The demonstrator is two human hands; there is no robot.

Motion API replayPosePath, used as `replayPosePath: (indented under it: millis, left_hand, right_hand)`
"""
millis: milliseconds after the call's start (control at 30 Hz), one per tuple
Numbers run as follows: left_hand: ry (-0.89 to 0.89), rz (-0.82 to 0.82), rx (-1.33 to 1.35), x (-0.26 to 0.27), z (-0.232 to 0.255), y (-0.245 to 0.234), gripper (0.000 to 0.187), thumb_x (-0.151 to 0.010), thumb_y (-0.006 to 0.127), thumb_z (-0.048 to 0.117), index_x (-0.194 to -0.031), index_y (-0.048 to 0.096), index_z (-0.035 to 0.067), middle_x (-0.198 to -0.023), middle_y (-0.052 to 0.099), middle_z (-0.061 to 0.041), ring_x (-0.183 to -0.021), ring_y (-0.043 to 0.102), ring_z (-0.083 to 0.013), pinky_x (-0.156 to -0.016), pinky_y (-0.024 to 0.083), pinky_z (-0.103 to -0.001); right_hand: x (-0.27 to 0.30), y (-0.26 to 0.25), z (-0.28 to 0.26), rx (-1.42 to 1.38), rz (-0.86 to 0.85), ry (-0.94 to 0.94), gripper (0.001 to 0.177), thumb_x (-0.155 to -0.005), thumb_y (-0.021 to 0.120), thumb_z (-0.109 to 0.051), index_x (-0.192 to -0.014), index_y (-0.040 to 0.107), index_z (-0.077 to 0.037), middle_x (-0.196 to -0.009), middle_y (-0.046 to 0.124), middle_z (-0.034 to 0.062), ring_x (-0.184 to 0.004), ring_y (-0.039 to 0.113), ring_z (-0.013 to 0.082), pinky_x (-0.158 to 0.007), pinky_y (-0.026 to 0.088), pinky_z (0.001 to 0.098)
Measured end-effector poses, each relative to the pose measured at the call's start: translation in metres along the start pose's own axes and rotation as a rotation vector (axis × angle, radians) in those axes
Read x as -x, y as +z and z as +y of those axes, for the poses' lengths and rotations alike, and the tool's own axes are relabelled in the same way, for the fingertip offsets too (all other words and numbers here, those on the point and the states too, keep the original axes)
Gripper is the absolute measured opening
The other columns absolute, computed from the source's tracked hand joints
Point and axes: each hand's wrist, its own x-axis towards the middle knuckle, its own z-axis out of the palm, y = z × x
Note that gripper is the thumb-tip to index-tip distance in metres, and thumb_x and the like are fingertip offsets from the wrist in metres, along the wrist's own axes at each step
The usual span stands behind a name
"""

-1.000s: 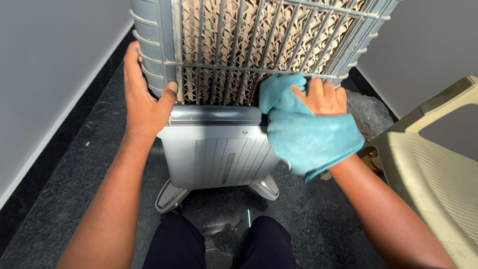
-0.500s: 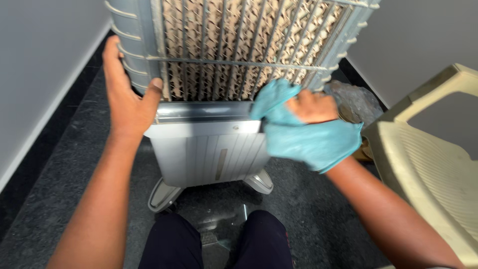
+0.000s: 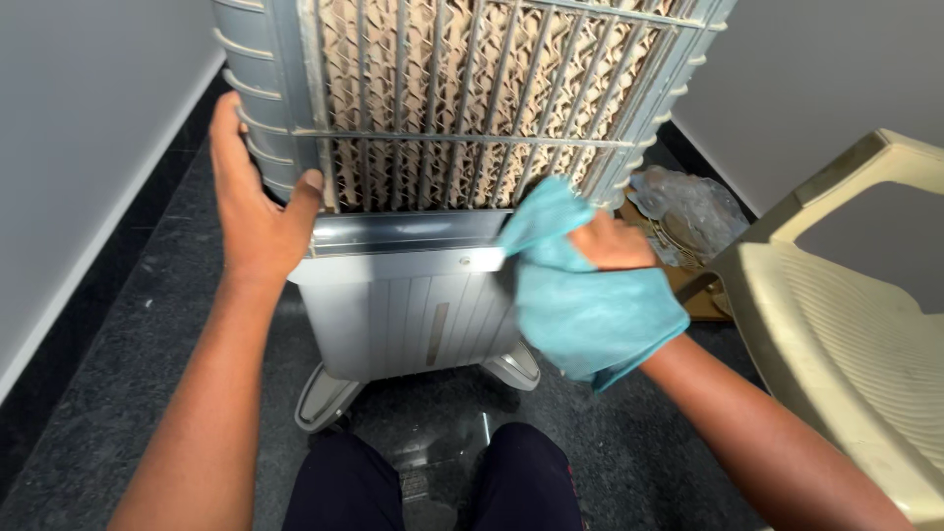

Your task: The person wipes the exterior surfaces and vents of an air cooler using a cloth.

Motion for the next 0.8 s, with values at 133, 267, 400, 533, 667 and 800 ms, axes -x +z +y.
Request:
replayPosePath:
  millis: [133, 267, 400, 533, 667, 800]
  left_hand:
    - [0.048, 0.011, 0.013, 0.002, -0.004, 0.003, 0.078, -0.097, 0.072, 0.001, -0.159, 0.026, 0.009, -0.146, 0.046, -0.016, -0.145, 0.045, -0.0298, -0.126, 0.037, -0.047]
    - [0.087, 0.007, 0.075, 0.001, -0.007, 0.006, 0.074, -0.101, 0.074, 0.007, -0.159, 0.027, 0.009, -0.144, 0.047, -0.016, -0.142, 0.046, -0.028, -0.126, 0.038, -0.045]
    - [0.026, 0.01, 0.025, 0.002, -0.009, 0.004, 0.077, -0.096, 0.07, 0.006, -0.16, 0.025, 0.004, -0.148, 0.045, -0.018, -0.146, 0.045, -0.0301, -0.128, 0.035, -0.047]
    - [0.067, 0.014, 0.05, 0.008, -0.011, 0.01, 0.076, -0.102, 0.072, 0.005, -0.162, 0.025, 0.006, -0.151, 0.046, -0.017, -0.144, 0.046, -0.0282, -0.126, 0.034, -0.043]
    - [0.076, 0.007, 0.085, 0.002, -0.009, 0.006, 0.076, -0.099, 0.072, 0.004, -0.16, 0.026, 0.006, -0.146, 0.046, -0.017, -0.142, 0.047, -0.0285, -0.126, 0.038, -0.043]
    - [0.038, 0.006, 0.043, 0.001, -0.007, 0.003, 0.079, -0.094, 0.068, 0.0, -0.16, 0.026, 0.003, -0.149, 0.046, -0.018, -0.145, 0.047, -0.0291, -0.128, 0.035, -0.043]
  right_hand:
    - [-0.01, -0.012, 0.03, 0.067, -0.042, 0.076, 0.034, -0.097, 0.063, -0.034, -0.118, 0.066, -0.007, -0.088, 0.055, 0.0122, -0.068, 0.055, 0.0231, -0.056, 0.041, 0.0392]
    - [-0.006, -0.004, 0.03, 0.089, -0.006, 0.064, 0.033, -0.098, 0.062, -0.033, -0.119, 0.066, -0.007, -0.09, 0.054, 0.0124, -0.07, 0.055, 0.0234, -0.058, 0.041, 0.0393]
    - [-0.002, 0.002, 0.027, 0.138, 0.093, 0.017, 0.033, -0.099, 0.061, -0.031, -0.121, 0.066, -0.007, -0.092, 0.053, 0.0127, -0.071, 0.055, 0.0237, -0.059, 0.041, 0.0395]
    - [-0.007, -0.015, 0.052, 0.142, -0.099, 0.078, 0.036, -0.099, 0.057, -0.046, -0.1, 0.063, -0.01, -0.082, 0.051, 0.0113, -0.069, 0.055, 0.0248, -0.063, 0.044, 0.0423]
    - [-0.011, -0.021, 0.033, 0.165, -0.085, -0.058, 0.047, -0.099, 0.056, -0.041, -0.13, 0.064, -0.007, -0.082, 0.053, 0.0119, -0.061, 0.052, 0.0207, -0.051, 0.039, 0.0377]
    - [-0.009, -0.028, 0.049, 0.161, -0.028, -0.012, 0.036, -0.096, 0.055, -0.044, -0.116, 0.053, -0.014, -0.088, 0.052, 0.0107, -0.07, 0.054, 0.0212, -0.061, 0.045, 0.0387]
